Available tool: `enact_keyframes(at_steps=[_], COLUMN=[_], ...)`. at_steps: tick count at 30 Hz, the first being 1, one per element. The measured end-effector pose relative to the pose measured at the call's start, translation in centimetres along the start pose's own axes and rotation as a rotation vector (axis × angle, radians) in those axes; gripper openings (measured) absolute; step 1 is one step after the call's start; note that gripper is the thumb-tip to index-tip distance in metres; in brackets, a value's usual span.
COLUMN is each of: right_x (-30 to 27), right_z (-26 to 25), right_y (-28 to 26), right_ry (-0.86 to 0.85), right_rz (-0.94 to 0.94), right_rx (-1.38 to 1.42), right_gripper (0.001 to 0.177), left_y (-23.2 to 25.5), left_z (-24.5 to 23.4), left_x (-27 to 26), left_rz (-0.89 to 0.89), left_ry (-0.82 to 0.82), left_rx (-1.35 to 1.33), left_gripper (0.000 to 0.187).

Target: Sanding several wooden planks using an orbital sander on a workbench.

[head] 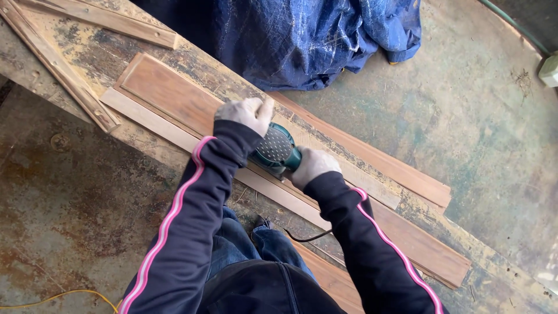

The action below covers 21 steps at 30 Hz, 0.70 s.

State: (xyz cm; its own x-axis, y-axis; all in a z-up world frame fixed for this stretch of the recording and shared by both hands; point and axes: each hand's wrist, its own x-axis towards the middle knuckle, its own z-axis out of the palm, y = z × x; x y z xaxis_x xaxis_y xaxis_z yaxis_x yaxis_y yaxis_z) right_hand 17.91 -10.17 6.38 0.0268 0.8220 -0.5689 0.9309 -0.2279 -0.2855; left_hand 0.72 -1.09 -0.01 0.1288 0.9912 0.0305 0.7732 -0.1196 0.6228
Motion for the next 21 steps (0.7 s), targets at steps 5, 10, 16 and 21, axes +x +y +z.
enact_keyframes(at_steps=[5, 10, 16, 21], right_x=[-4.8, -10.1, -13.2, -13.2], right_z=[0.8, 3.0, 4.2, 3.9], right_y=[7.7, 17.2, 23.9, 21.8], right_ry=[-0.014, 0.034, -0.002, 0.017], right_rz=[0.071, 0.115, 0.202, 0.271], right_rx=[-0.047, -0.098, -0.093, -0.083], right_gripper=[0.045, 0.048, 0.045, 0.046], left_y=[7.3, 14.2, 19.0, 17.9], left_z=[4.3, 10.3, 14.6, 13.4], left_x=[-5.5, -11.4, -15.6, -15.3], left_rz=[-0.032, -0.027, 0.017, -0.007], left_ry=[-0.058, -0.086, -0.138, -0.183], left_rx=[-0.069, -0.057, -0.127, -0.137], left_gripper=[0.05, 0.05, 0.049, 0.052])
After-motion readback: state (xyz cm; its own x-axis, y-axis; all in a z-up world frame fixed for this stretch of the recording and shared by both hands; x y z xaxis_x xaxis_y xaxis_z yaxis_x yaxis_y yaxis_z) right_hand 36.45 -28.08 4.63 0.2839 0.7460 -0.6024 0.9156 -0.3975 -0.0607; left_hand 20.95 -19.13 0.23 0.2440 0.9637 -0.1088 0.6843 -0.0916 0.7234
